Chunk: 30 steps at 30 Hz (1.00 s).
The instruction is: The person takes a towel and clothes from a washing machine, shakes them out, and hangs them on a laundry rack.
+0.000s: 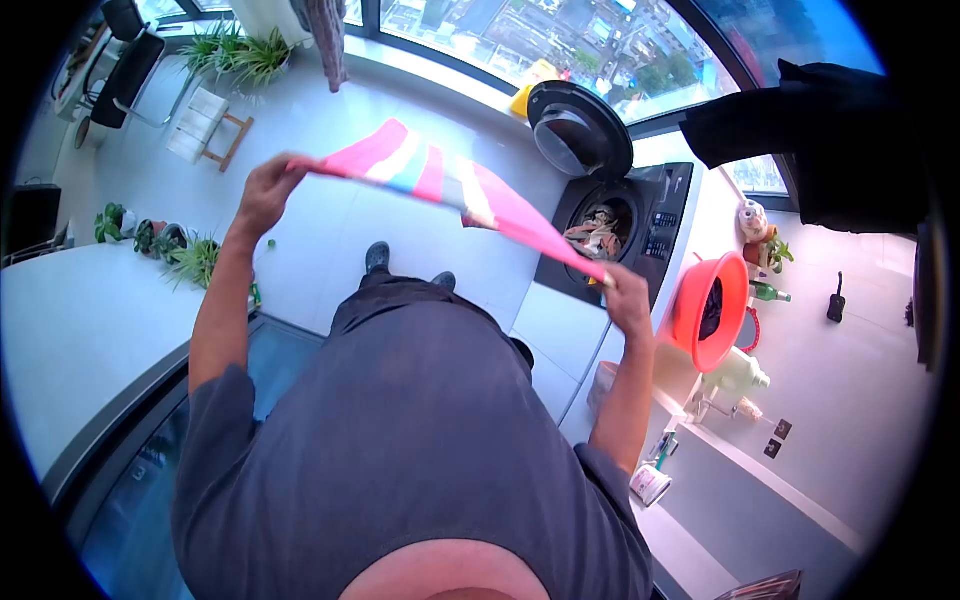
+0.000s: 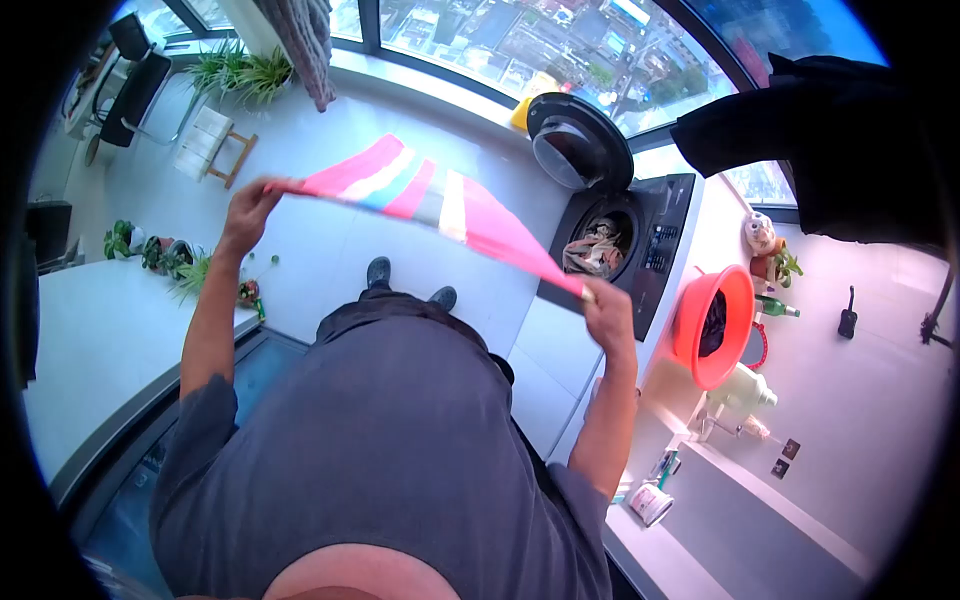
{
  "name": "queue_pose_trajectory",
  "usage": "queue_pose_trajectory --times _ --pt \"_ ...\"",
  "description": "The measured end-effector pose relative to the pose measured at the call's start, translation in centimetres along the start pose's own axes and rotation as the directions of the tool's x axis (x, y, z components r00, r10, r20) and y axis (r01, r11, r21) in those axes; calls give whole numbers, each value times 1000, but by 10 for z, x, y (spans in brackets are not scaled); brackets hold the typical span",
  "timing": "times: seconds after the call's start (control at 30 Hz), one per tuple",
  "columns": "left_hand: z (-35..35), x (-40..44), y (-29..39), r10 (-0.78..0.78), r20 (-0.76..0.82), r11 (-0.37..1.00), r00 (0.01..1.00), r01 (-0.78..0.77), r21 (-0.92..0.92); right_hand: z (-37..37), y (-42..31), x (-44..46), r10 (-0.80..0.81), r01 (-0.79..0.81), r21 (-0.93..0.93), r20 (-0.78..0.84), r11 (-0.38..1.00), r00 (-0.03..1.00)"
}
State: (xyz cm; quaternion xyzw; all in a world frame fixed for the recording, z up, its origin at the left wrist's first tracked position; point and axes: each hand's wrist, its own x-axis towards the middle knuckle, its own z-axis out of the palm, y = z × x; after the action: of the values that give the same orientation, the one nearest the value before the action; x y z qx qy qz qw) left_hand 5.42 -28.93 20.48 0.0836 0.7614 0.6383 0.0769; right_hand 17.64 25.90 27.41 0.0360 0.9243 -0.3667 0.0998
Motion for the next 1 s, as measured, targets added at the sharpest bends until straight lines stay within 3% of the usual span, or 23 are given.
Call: queue_pose_trajectory --times 0.03,0.1,0.13,0.17,0.2,0.3,0.33,0.53,0.57,0.6,0.7,0.77,0.8,0.87,0.93,0.97,1.0 --pt "-9 -12 -3 30 66 998 997 -34 51 2 -1 -11 10 -12 40 49 999 999" --pt "-17 -43 -5 -66 166 998 984 66 5 16 1 -37 54 -74 139 143 987 988" --pt "-17 -61 -11 -172 172 979 970 188 -78 26 6 -48 86 -124 198 188 972 978" --pt "-16 -74 -13 -276 177 957 945 287 -41 34 5 -55 158 -196 145 234 970 959" --pt "-15 -85 -14 -376 180 924 909 382 -1 47 17 -62 129 -169 142 256 975 958" --pt "-9 -114 -42 -406 173 912 897 410 14 75 28 -77 207 -262 145 313 954 927" --pt "-9 -119 -38 -480 160 876 862 462 139 84 31 -81 219 -280 152 328 948 919" --pt "-10 -151 -53 -507 166 862 846 497 101 101 50 -100 295 -366 109 407 924 865" --pt "-14 -155 -56 -556 143 821 819 514 248 99 50 -96 330 -408 99 434 908 838" --pt "-17 -148 -59 -575 98 775 812 502 385 95 45 -94 341 -344 -69 412 937 845" --pt "-9 -133 -55 -463 47 841 885 422 338 100 64 -90 317 -294 -119 388 948 866" --pt "-2 -129 -53 -391 8 881 920 372 293 96 66 -78 223 -281 112 367 953 903" --pt "5 -98 -57 -304 -14 914 953 296 278 87 53 -60 193 -208 47 213 977 958" --pt "5 -95 -42 -331 -25 925 943 330 189 85 48 -58 217 -247 166 177 955 960" --pt "9 -70 -18 -204 -53 953 978 211 219 64 24 -40 200 -200 311 30 929 979" --pt "5 -89 -15 -202 -78 958 976 214 191 62 21 -41 213 -223 342 65 913 975" --pt "6 -53 -9 -106 -47 981 993 112 160 44 14 -37 217 -189 349 -43 918 975"
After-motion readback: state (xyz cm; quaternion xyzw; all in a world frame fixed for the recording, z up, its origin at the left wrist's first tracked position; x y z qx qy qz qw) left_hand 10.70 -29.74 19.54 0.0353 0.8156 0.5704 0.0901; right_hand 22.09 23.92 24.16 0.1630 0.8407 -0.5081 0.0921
